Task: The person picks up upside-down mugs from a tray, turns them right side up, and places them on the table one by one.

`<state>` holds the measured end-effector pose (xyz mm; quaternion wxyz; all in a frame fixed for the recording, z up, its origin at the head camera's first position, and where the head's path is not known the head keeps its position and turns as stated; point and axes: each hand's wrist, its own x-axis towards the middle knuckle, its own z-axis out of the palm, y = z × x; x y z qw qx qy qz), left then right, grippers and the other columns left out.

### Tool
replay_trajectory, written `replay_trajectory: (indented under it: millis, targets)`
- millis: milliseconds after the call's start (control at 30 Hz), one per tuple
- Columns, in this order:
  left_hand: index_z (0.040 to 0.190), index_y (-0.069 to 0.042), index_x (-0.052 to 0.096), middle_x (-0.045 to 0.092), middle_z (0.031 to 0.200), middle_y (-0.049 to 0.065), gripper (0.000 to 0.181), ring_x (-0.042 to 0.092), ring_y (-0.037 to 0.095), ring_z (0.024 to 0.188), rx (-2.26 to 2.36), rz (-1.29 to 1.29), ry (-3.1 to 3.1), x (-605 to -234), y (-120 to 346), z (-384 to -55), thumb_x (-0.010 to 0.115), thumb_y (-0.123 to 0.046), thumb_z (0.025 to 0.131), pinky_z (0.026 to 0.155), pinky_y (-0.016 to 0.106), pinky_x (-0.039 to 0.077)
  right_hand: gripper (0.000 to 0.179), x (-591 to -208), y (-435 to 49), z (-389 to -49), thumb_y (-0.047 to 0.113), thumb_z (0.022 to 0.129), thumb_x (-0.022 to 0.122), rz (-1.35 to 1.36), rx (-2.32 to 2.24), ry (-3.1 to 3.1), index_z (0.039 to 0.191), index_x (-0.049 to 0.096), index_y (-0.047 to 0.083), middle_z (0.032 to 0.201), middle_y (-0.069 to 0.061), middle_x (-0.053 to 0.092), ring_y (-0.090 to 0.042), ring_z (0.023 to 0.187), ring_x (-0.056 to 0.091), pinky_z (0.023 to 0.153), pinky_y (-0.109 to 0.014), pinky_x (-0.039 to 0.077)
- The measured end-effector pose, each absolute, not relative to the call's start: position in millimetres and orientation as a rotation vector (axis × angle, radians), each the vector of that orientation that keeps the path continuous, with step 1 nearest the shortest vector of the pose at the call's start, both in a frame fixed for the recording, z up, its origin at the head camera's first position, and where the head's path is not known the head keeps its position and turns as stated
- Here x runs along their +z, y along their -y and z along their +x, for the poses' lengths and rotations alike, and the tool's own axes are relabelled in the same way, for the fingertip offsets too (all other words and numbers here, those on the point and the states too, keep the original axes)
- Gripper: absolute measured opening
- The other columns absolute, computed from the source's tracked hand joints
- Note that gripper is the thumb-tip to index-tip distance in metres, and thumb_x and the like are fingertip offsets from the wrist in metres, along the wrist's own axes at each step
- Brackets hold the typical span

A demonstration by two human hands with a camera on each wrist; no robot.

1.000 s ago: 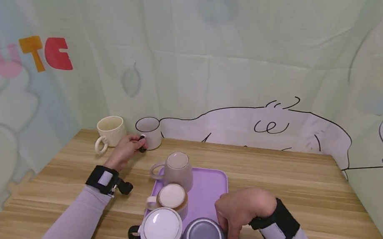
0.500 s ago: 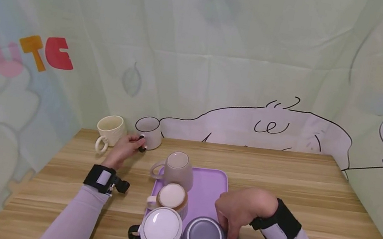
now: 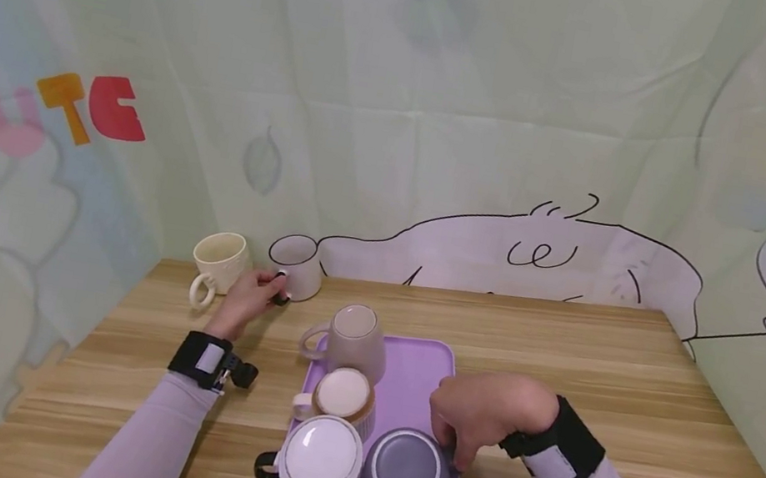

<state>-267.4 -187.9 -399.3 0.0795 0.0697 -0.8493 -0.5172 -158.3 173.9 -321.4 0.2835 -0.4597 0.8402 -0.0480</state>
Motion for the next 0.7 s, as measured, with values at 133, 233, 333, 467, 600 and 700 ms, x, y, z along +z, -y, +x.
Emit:
replay_trajectory:
  millis: [133, 233, 333, 467, 600, 700]
  targets:
    - [0.115, 0.007, 0.058, 0.063, 0.108, 0.027, 0.037, 0.057, 0.034, 0.099, -1.474, 0.214, 2.574, -398.3, 189.7, -266.7, 0.055, -0.026, 0.098, 0.081, 0.039, 0.046, 0.024, -320.6, -175.8, -158.6, 0.002, 0.063, 0.077, -1.224, -0.153, -2.274, 0.054, 0.059, 0.015, 0.051, 0.014, 0.034, 0.0, 0.05, 0.03, 0.043, -0.014, 0.025]
    - [0.12, 0.007, 0.055, 0.061, 0.114, 0.028, 0.043, 0.056, 0.036, 0.104, -1.427, 0.232, 2.577, -396.6, 191.7, -266.2, 0.056, -0.029, 0.097, 0.087, 0.046, 0.047, 0.025, -319.2, -177.3, -158.6, 0.004, 0.063, 0.078, -1.208, -0.166, -2.305, 0.055, 0.058, 0.015, 0.053, 0.014, 0.035, -0.002, 0.051, 0.032, 0.045, -0.015, 0.026]
    - [0.12, 0.008, 0.052, 0.06, 0.114, 0.029, 0.043, 0.055, 0.038, 0.106, -1.381, 0.236, 2.517, -393.3, 192.6, -266.6, 0.057, -0.028, 0.097, 0.09, 0.049, 0.046, 0.024, -317.5, -179.6, -159.7, 0.006, 0.062, 0.081, -1.213, -0.182, -2.333, 0.057, 0.061, 0.018, 0.053, 0.015, 0.038, -0.001, 0.053, 0.035, 0.047, -0.015, 0.029]
    - [0.121, 0.008, 0.048, 0.058, 0.111, 0.028, 0.04, 0.055, 0.039, 0.103, -1.345, 0.206, 2.396, -387.7, 191.3, -266.9, 0.059, -0.021, 0.095, 0.089, 0.05, 0.046, 0.024, -314.9, -183.6, -162.8, 0.009, 0.062, 0.083, -1.25, -0.201, -2.35, 0.057, 0.061, 0.018, 0.053, 0.016, 0.039, 0.0, 0.054, 0.036, 0.048, -0.014, 0.03]
    - [0.123, 0.007, 0.047, 0.058, 0.11, 0.025, 0.038, 0.055, 0.036, 0.103, -1.345, 0.167, 2.356, -382.1, 187.4, -265.6, 0.058, -0.017, 0.095, 0.089, 0.048, 0.046, 0.025, -313.5, -186.5, -165.0, 0.012, 0.064, 0.082, -1.287, -0.231, -2.342, 0.057, 0.059, 0.019, 0.054, 0.017, 0.04, 0.0, 0.054, 0.037, 0.048, -0.014, 0.032]
    - [0.123, 0.006, 0.047, 0.058, 0.11, 0.024, 0.037, 0.055, 0.035, 0.102, -1.351, 0.155, 2.352, -379.3, 184.4, -264.3, 0.057, -0.016, 0.095, 0.088, 0.046, 0.047, 0.023, -311.6, -188.9, -166.0, 0.012, 0.065, 0.081, -1.308, -0.261, -2.34, 0.058, 0.06, 0.02, 0.055, 0.019, 0.042, 0.001, 0.055, 0.039, 0.049, -0.014, 0.034]
